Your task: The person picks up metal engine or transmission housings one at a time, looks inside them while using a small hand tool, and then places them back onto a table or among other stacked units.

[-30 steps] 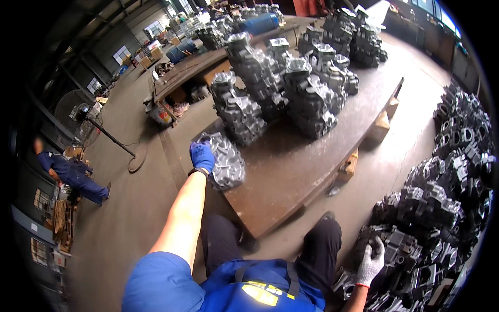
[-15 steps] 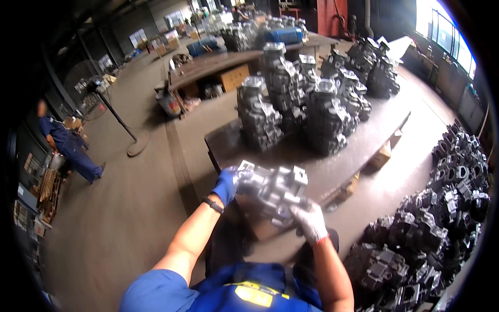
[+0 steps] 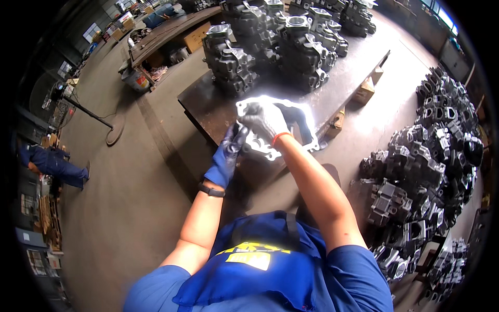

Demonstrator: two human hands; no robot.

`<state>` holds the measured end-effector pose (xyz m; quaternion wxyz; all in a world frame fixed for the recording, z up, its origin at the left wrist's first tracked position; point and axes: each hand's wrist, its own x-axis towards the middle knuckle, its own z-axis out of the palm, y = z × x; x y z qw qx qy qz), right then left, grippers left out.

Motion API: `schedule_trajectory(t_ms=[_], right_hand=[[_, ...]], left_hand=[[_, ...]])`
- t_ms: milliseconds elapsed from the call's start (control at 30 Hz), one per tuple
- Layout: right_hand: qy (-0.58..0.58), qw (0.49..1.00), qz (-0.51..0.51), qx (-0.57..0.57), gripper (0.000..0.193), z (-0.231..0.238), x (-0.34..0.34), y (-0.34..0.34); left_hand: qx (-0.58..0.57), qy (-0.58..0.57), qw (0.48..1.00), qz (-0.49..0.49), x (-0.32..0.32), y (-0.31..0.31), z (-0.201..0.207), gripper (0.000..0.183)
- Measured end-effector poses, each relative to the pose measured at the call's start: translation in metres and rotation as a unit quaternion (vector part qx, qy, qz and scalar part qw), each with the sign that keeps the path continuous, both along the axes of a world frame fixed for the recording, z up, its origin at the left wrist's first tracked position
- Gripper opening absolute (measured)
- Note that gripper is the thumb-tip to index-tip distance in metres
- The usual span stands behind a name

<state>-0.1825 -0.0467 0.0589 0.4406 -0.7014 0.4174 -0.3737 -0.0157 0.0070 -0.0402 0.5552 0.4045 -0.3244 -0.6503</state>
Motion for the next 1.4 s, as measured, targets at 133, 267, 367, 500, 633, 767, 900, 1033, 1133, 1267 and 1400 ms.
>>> schedule_trajectory(t_ms=[133, 267, 367, 500, 633, 767, 900, 1033, 1133, 1267, 1400], right_hand=[[0.105, 0.970, -0.219, -0.028, 0.053, 0.013, -0.051, 0.002], [0.105, 0.959, -0.264, 0.006, 0.051, -0.013, -0.109, 0.007], [0.189, 0.954, -0.230, 0.019, 0.042, -0.035, -0.131, 0.017], [0.241, 0.936, -0.254, -0.029, 0.035, -0.076, -0.144, 0.032], [0.265, 0.928, -0.254, -0.059, 0.031, -0.097, -0.134, 0.037], [0.251, 0.932, -0.258, -0.050, 0.029, -0.107, -0.123, 0.042], [0.234, 0.941, -0.237, -0.065, 0.027, -0.117, -0.113, 0.049], [0.243, 0.939, -0.236, -0.060, 0.028, -0.107, -0.109, 0.048], [0.252, 0.939, -0.227, -0.062, 0.027, -0.103, -0.108, 0.042], [0.286, 0.932, -0.215, -0.051, 0.028, -0.092, -0.106, 0.036], [0.364, 0.912, -0.184, -0.045, 0.029, -0.073, -0.105, 0.038]], left_hand=[[0.092, 0.008, 0.992, 0.090, 0.010, -0.004, 0.008, 0.053], [0.071, -0.049, 0.996, 0.035, 0.050, -0.017, -0.004, 0.049], [0.005, -0.145, 0.988, 0.053, 0.061, -0.028, -0.004, 0.042], [0.047, 0.104, 0.993, -0.040, 0.009, -0.015, 0.062, 0.047], [-0.402, -0.734, 0.547, -0.026, -0.032, 0.033, 0.067, 0.076], [-0.212, -0.792, 0.561, -0.114, -0.053, 0.033, 0.068, 0.041], [-0.270, -0.798, 0.532, -0.086, -0.045, 0.024, 0.042, 0.020], [-0.293, -0.798, 0.519, -0.089, -0.043, 0.022, 0.039, 0.020], [-0.276, -0.816, 0.499, -0.096, -0.045, 0.020, 0.035, 0.019], [-0.292, -0.798, 0.520, -0.089, -0.044, 0.019, 0.031, 0.020], [-0.297, -0.803, 0.510, -0.086, -0.041, 0.018, 0.029, 0.020]])
